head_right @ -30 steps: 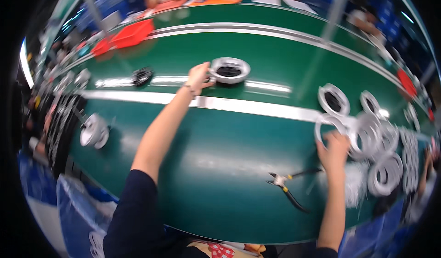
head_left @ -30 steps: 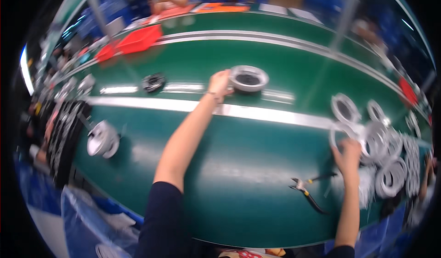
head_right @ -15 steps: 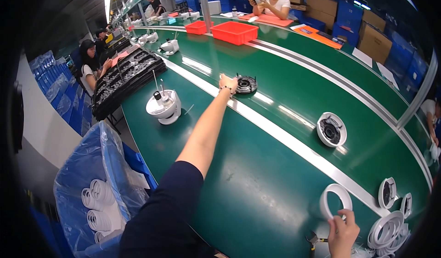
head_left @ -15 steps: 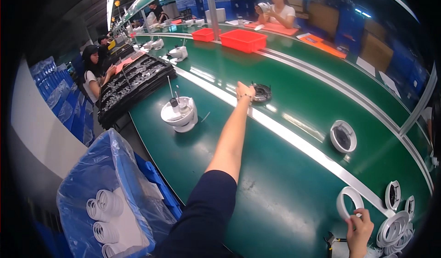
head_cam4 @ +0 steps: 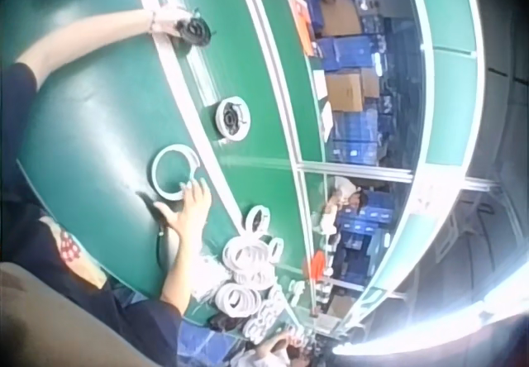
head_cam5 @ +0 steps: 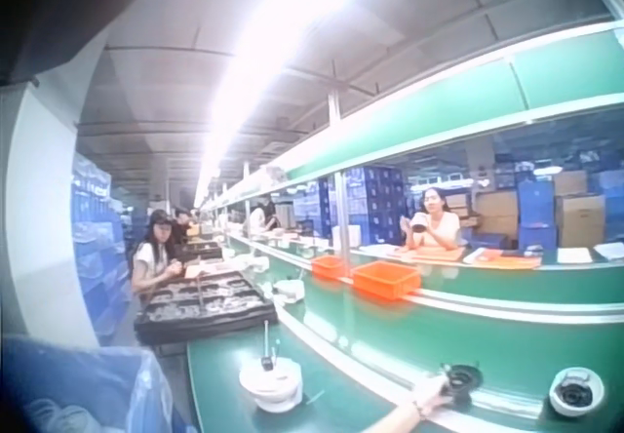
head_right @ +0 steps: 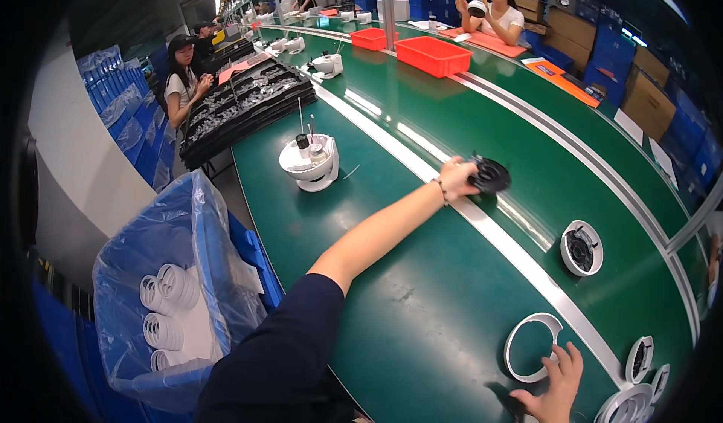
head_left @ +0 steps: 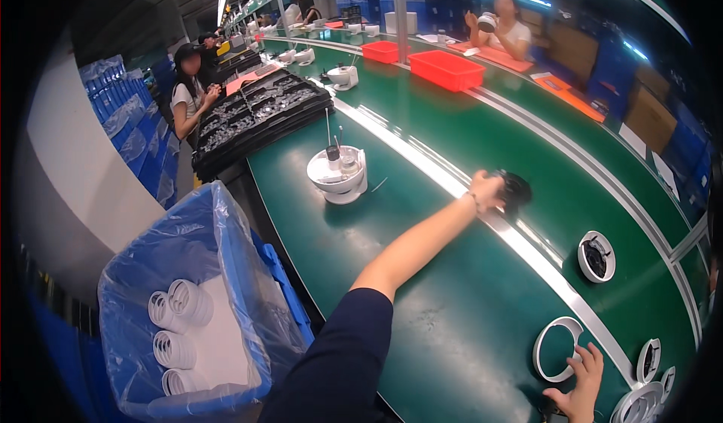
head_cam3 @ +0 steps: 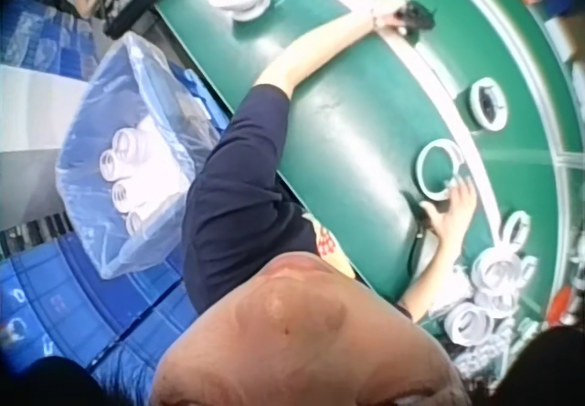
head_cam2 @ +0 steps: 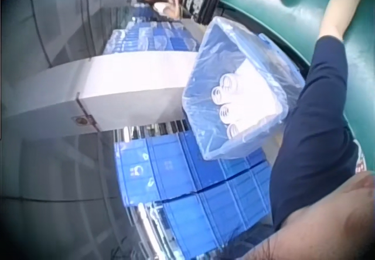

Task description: The recorder is assembling security camera housings and internal components on a production line.

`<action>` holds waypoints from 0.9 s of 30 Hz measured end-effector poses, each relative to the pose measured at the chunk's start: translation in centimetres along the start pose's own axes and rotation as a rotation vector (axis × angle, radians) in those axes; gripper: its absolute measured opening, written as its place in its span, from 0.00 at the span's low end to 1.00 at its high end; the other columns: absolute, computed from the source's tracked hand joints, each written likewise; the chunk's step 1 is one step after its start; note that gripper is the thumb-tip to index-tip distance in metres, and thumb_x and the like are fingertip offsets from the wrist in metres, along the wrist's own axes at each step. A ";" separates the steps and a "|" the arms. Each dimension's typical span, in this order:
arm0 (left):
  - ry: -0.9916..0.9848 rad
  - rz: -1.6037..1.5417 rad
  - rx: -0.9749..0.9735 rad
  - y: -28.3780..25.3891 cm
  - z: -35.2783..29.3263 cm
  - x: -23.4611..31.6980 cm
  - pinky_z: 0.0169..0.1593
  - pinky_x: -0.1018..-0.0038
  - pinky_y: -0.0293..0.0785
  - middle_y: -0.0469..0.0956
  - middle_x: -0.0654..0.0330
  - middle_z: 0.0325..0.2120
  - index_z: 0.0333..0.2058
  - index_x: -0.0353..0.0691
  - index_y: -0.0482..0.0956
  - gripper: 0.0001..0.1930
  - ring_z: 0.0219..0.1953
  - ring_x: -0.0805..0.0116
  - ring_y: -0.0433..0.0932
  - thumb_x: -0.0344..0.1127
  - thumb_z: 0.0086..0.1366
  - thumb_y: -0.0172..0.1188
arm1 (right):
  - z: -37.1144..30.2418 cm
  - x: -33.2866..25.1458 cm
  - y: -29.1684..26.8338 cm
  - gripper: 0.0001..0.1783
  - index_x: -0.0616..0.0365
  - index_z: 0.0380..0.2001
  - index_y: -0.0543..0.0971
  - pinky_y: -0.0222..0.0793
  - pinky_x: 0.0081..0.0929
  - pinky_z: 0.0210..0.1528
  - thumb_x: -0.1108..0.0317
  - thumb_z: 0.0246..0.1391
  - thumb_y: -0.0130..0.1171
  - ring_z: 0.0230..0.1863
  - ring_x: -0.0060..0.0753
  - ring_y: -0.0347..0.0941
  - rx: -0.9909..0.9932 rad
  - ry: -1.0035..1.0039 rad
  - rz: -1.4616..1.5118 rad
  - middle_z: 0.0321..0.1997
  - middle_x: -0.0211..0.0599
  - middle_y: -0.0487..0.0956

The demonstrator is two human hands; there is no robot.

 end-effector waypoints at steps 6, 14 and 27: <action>-0.011 0.271 -0.454 5.5 -9.6 -6.0 0.34 0.58 0.75 0.68 0.58 0.27 0.27 0.35 0.65 0.10 0.31 0.62 0.73 0.24 0.40 0.46 | 3.3 -5.3 1.3 0.10 0.60 0.19 0.74 0.54 0.50 0.54 0.71 0.28 0.64 0.51 0.49 0.61 0.130 -0.104 0.141 0.43 0.39 0.71; -0.255 -0.039 -0.399 8.5 -17.9 -6.8 0.49 0.64 0.68 0.70 0.53 0.41 0.43 0.27 0.65 0.24 0.47 0.60 0.70 0.16 0.41 0.40 | -1.3 2.0 -0.3 0.24 0.61 0.34 0.74 0.48 0.55 0.56 0.64 0.28 0.66 0.57 0.54 0.53 0.099 0.253 0.001 0.54 0.46 0.61; -0.168 -0.072 -0.374 7.8 -19.0 -6.7 0.44 0.72 0.70 0.72 0.56 0.37 0.42 0.33 0.66 0.23 0.42 0.66 0.72 0.15 0.42 0.41 | 1.8 0.3 1.2 0.06 0.59 0.19 0.78 0.47 0.50 0.58 0.71 0.32 0.62 0.57 0.50 0.55 0.110 0.103 0.160 0.50 0.42 0.67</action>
Point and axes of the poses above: each hand's wrist, its own z-axis towards the middle knuckle, its own y-axis out of the palm, x = y × z, the point moved 9 cm from there along z, towards the middle knuckle
